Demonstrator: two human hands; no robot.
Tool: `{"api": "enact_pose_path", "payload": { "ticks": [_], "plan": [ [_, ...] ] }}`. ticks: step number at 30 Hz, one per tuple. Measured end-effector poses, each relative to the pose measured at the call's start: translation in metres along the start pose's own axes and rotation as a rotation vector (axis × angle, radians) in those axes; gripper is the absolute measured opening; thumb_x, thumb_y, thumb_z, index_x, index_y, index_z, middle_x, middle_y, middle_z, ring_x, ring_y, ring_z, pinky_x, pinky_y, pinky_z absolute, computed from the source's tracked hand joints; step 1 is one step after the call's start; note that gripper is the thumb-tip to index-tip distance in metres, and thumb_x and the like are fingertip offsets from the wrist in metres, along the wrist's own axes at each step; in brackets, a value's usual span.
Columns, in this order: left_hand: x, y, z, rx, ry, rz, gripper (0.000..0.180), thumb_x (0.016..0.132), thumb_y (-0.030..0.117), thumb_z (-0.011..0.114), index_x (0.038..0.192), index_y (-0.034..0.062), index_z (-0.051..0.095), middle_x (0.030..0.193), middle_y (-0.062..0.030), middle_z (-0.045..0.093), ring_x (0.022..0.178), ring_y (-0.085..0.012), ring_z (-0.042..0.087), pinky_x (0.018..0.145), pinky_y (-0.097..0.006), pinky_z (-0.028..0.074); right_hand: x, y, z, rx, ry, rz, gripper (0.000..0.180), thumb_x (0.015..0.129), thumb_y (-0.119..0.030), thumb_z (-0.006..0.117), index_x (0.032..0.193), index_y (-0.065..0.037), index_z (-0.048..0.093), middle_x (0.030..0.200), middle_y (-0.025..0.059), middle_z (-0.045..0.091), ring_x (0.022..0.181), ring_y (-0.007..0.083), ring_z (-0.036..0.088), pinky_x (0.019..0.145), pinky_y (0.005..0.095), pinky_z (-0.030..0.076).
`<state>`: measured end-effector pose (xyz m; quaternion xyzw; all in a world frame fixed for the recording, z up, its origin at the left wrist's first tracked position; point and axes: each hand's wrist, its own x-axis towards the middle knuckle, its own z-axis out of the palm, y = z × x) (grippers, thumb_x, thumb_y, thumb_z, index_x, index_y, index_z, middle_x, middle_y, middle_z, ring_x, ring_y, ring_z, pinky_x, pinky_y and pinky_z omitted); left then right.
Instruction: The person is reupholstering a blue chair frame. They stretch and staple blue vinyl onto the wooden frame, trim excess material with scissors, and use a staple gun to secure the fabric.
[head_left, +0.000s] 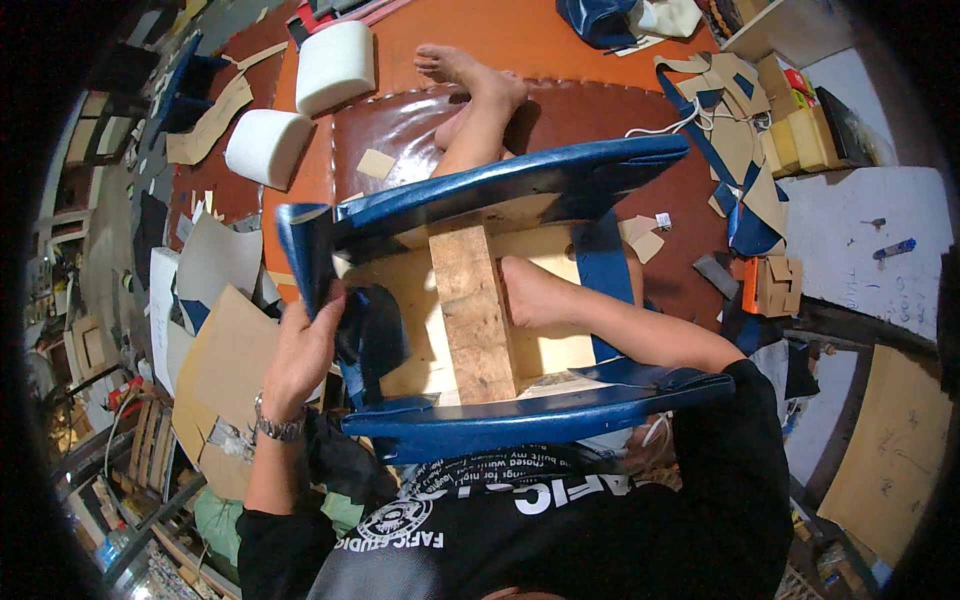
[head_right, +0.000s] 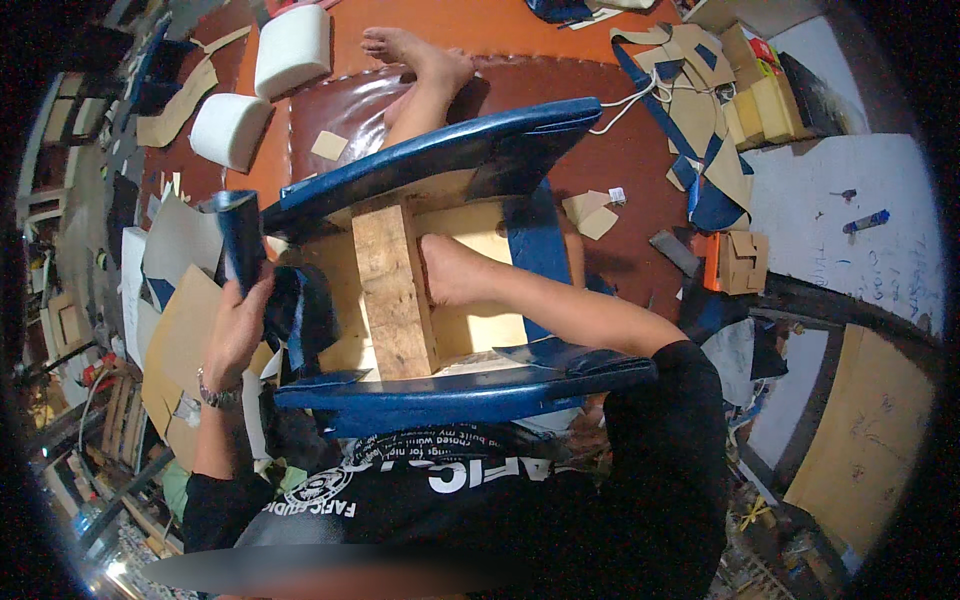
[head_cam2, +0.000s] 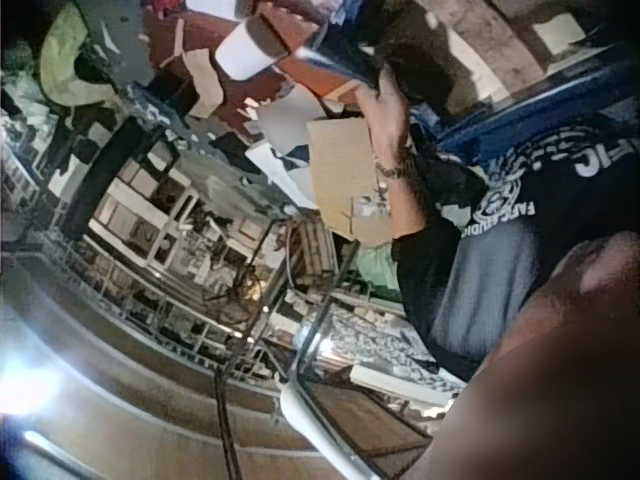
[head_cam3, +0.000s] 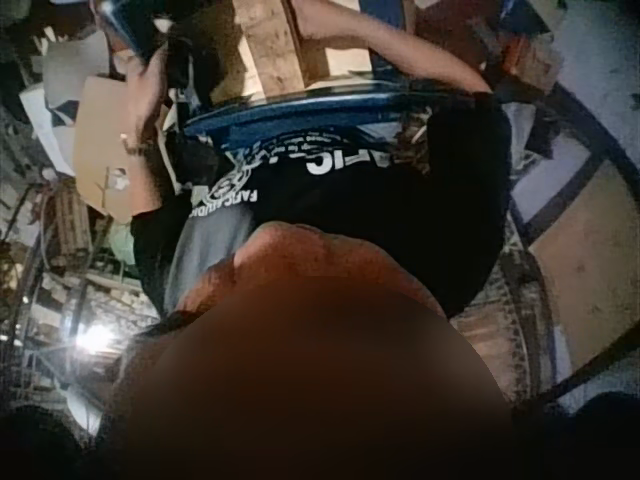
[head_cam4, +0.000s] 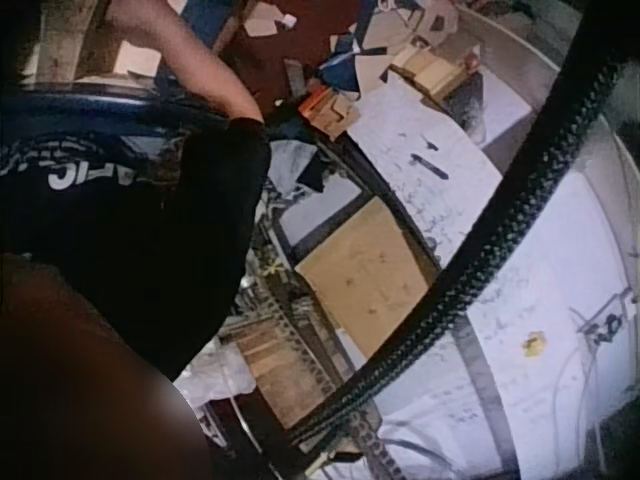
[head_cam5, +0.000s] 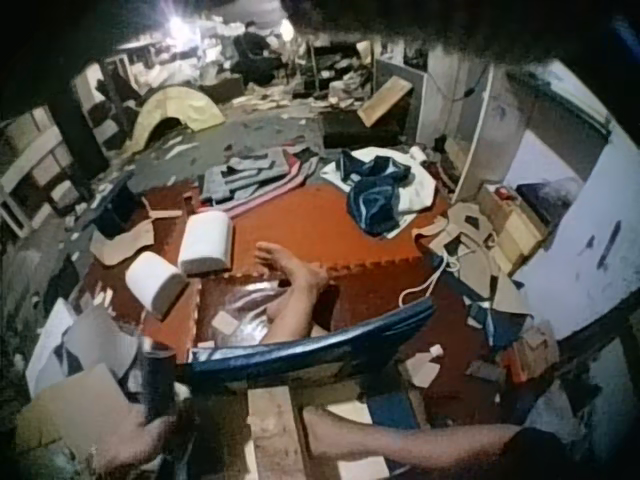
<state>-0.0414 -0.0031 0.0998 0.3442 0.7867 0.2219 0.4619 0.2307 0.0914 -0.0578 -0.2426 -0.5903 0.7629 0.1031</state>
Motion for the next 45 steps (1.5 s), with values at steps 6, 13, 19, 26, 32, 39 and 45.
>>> {"api": "enact_pose_path", "payload": {
  "ticks": [6,13,19,26,32,39,45],
  "plan": [
    [0.015,0.001,0.027,-0.488,-0.424,-0.255,0.048,0.112,0.043,0.054,0.131,-0.0008,0.061,0.109,-0.0167,0.077,0.085,-0.0277,0.079,0.071,-0.038,0.066,0.004,0.003,-0.003,-0.219,-0.133,-0.159,0.052,0.089,-0.016,0.086,0.134,0.001,0.065,0.137,0.0142,0.070,0.123,0.0207,0.065,0.105,0.0377,0.052],
    [0.042,-0.033,0.056,-0.657,-0.406,-0.102,0.050,0.114,0.046,0.049,0.132,0.0012,0.062,0.117,-0.0136,0.075,0.103,-0.0249,0.076,0.090,-0.040,0.063,0.011,0.016,0.007,-0.336,0.032,-0.207,0.048,0.087,-0.019,0.082,0.130,-0.002,0.070,0.125,0.0217,0.074,0.115,0.0341,0.071,0.096,0.0421,0.056],
    [0.028,-0.041,0.039,-0.160,-0.047,0.086,0.042,0.095,0.018,0.083,0.130,-0.0019,0.069,0.112,-0.0074,0.077,0.096,-0.0133,0.070,0.087,-0.032,0.058,-0.002,0.000,-0.003,-0.448,0.019,0.026,0.030,0.083,-0.016,0.076,0.110,-0.002,0.076,0.099,0.0229,0.076,0.097,0.0394,0.074,0.082,0.0474,0.057],
    [0.028,-0.040,0.040,-0.028,0.089,0.175,0.032,0.093,0.023,0.086,0.108,-0.0040,0.078,0.096,-0.0063,0.080,0.081,-0.0121,0.070,0.074,-0.031,0.057,-0.051,-0.080,-0.070,-0.603,0.107,0.089,0.020,0.088,-0.013,0.068,0.102,0.001,0.066,0.090,0.0192,0.068,0.086,0.0303,0.070,0.079,0.0429,0.054],
    [0.041,-0.055,0.049,-0.118,0.107,0.329,0.030,0.092,0.019,0.086,0.109,-0.0040,0.076,0.099,-0.0091,0.079,0.087,-0.0128,0.072,0.078,-0.030,0.058,-0.050,-0.085,-0.065,-0.864,0.462,0.119,0.028,0.094,-0.028,0.075,0.110,-0.005,0.081,0.107,0.0227,0.077,0.101,0.0423,0.073,0.092,0.0499,0.057],
    [0.051,-0.064,0.043,-0.118,0.205,0.375,0.028,0.089,0.018,0.088,0.102,-0.0032,0.076,0.092,-0.0090,0.080,0.080,-0.0154,0.075,0.073,-0.031,0.059,-0.062,-0.074,-0.049,-0.781,0.655,0.165,0.026,0.088,-0.027,0.075,0.096,-0.003,0.077,0.095,0.0228,0.076,0.091,0.0428,0.074,0.084,0.0506,0.058],
    [0.068,-0.075,0.050,0.086,0.203,0.438,0.027,0.091,0.016,0.084,0.105,-0.0053,0.075,0.091,-0.0123,0.081,0.069,-0.0161,0.072,0.061,-0.033,0.055,-0.066,-0.059,-0.051,-0.952,0.961,0.031,0.019,0.088,-0.021,0.072,0.096,-0.004,0.077,0.094,0.0223,0.076,0.090,0.0423,0.074,0.083,0.0518,0.059]
  ]
}}
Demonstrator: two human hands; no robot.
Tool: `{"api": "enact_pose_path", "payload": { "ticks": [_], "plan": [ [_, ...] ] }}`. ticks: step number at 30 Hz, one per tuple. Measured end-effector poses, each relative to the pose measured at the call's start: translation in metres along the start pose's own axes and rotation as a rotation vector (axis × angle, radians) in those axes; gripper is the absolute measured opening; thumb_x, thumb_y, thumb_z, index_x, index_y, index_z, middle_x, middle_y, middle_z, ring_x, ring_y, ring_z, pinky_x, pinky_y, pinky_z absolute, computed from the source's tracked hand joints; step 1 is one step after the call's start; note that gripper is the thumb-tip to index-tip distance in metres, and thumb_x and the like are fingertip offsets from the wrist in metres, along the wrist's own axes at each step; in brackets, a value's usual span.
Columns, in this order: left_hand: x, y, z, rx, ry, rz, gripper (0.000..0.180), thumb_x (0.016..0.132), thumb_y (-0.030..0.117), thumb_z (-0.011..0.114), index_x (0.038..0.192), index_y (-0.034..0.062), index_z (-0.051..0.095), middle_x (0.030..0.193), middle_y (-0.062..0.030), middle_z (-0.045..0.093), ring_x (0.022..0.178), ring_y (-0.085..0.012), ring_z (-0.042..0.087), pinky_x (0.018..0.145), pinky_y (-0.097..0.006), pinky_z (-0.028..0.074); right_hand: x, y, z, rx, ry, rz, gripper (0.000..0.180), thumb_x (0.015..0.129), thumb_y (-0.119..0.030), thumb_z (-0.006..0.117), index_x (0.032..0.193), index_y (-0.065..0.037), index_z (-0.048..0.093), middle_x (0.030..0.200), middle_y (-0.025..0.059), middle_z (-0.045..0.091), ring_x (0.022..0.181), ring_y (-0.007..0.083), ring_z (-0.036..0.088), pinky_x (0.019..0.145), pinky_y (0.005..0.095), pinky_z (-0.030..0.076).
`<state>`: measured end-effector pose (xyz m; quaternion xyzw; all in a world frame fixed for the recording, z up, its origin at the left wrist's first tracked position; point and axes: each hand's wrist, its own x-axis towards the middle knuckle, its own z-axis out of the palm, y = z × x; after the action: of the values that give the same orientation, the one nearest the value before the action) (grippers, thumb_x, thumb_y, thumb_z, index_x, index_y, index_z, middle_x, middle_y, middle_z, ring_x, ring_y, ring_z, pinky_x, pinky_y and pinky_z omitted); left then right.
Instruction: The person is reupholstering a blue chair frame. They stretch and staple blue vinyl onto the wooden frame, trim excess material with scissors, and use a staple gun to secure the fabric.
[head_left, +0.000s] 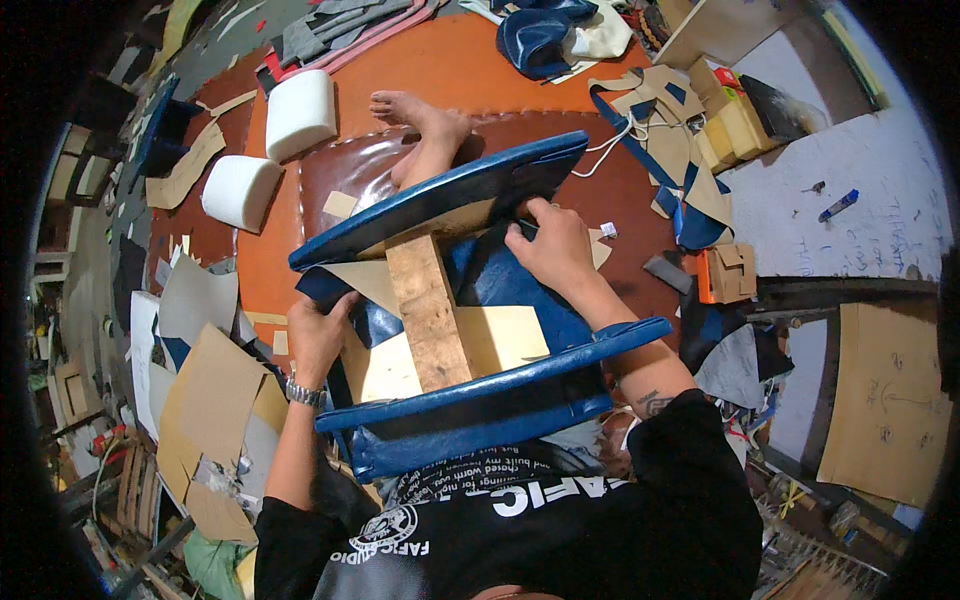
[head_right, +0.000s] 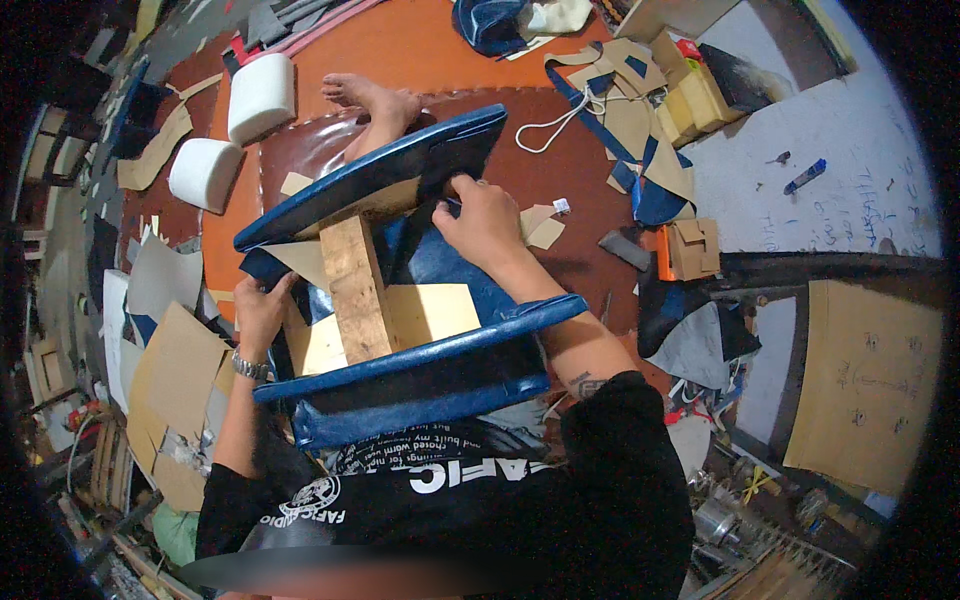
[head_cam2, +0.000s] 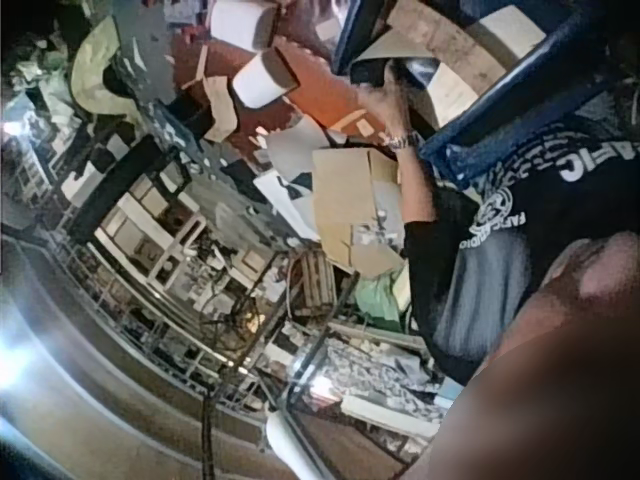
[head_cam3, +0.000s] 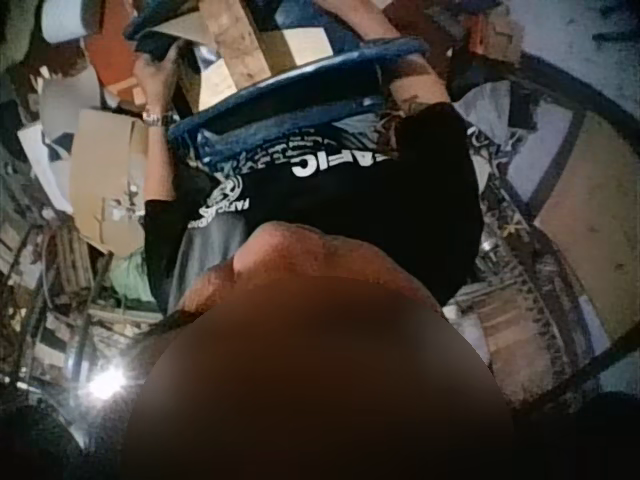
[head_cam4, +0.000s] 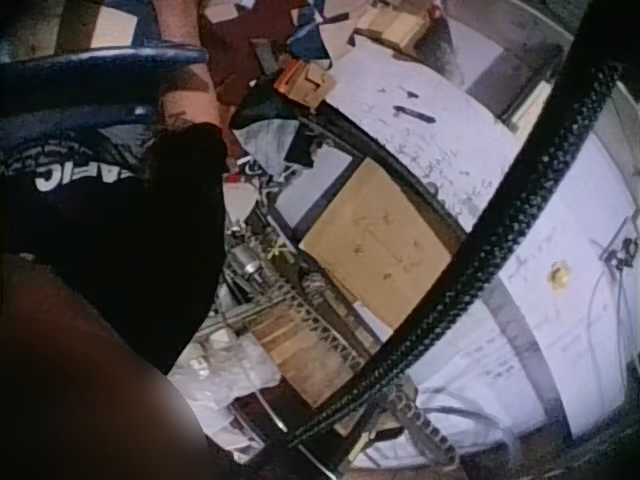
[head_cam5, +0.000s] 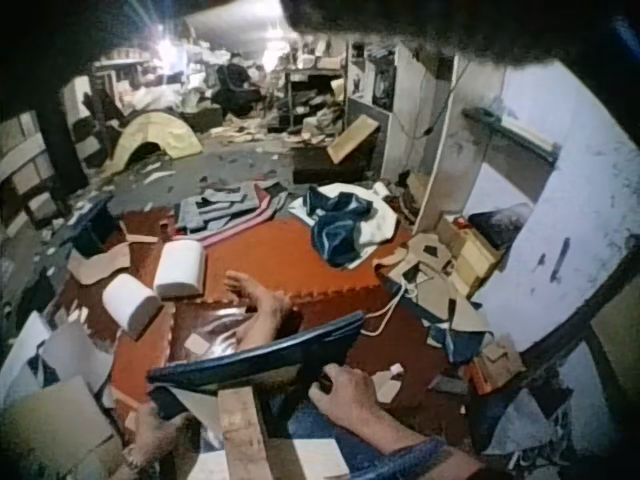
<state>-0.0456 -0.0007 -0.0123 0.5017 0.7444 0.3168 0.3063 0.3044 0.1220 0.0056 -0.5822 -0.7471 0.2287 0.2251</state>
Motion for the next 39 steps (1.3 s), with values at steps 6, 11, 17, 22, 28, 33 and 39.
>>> {"api": "enact_pose_path", "payload": {
  "ticks": [6,11,17,22,28,33,39],
  "plan": [
    [0.012,-0.009,-0.006,-0.108,0.139,-0.047,0.017,0.095,0.006,0.072,0.106,-0.0065,0.072,0.088,-0.0083,0.077,0.074,-0.0115,0.068,0.062,-0.030,0.053,-0.007,0.013,0.009,0.123,-0.063,-0.326,0.020,0.089,-0.017,0.070,0.104,-0.007,0.079,0.100,0.0191,0.078,0.093,0.0392,0.074,0.086,0.0495,0.059],
    [0.024,-0.025,-0.018,-0.374,0.190,-0.218,0.015,0.097,0.001,0.064,0.111,-0.0028,0.066,0.085,-0.0046,0.069,0.066,-0.0111,0.061,0.058,-0.030,0.050,0.003,0.011,0.017,0.367,-0.352,-0.251,0.024,0.091,-0.019,0.066,0.107,-0.005,0.078,0.104,0.0227,0.076,0.098,0.0409,0.073,0.092,0.0479,0.058],
    [0.016,-0.029,-0.012,-0.261,0.150,-0.374,0.028,0.102,0.012,0.052,0.123,-0.0026,0.062,0.098,-0.0055,0.069,0.081,-0.0126,0.060,0.074,-0.033,0.051,0.010,-0.017,0.012,0.338,-0.469,-0.027,0.029,0.094,-0.014,0.057,0.107,-0.002,0.080,0.107,0.0209,0.078,0.105,0.0365,0.074,0.096,0.0454,0.057],
    [-0.003,-0.009,0.003,-0.159,-0.100,-0.292,0.018,0.102,0.011,0.060,0.113,-0.0030,0.062,0.087,-0.0040,0.065,0.071,-0.0114,0.058,0.064,-0.031,0.048,0.004,-0.006,-0.020,-0.239,-0.456,0.154,0.035,0.095,-0.022,0.055,0.111,-0.009,0.083,0.109,0.0192,0.079,0.104,0.0408,0.074,0.099,0.0474,0.056],
    [-0.005,-0.006,0.015,-0.102,-0.031,-0.130,0.016,0.107,0.013,0.059,0.109,-0.0022,0.062,0.080,-0.0017,0.057,0.070,-0.0094,0.055,0.063,-0.029,0.046,-0.001,0.004,-0.026,-0.014,-0.573,0.049,0.043,0.093,-0.050,0.067,0.106,-0.013,0.084,0.102,0.0216,0.078,0.098,0.0412,0.075,0.093,0.0510,0.058],
    [-0.009,-0.008,0.014,-0.172,-0.055,-0.178,0.014,0.108,0.013,0.057,0.104,-0.0004,0.059,0.080,-0.0008,0.056,0.071,-0.0085,0.055,0.064,-0.028,0.046,0.010,-0.006,-0.007,-0.004,-0.606,-0.223,0.048,0.087,-0.048,0.077,0.117,-0.010,0.081,0.113,0.0220,0.076,0.110,0.0402,0.072,0.097,0.0484,0.056],
    [-0.015,-0.001,0.012,-0.249,-0.068,-0.280,0.014,0.108,0.012,0.056,0.103,0.0006,0.059,0.082,-0.0008,0.059,0.072,-0.0084,0.055,0.064,-0.027,0.046,0.013,-0.001,0.002,0.125,-0.622,-0.535,0.042,0.086,-0.026,0.077,0.121,-0.001,0.074,0.119,0.0244,0.074,0.115,0.0433,0.067,0.101,0.0494,0.053]
  ]
}}
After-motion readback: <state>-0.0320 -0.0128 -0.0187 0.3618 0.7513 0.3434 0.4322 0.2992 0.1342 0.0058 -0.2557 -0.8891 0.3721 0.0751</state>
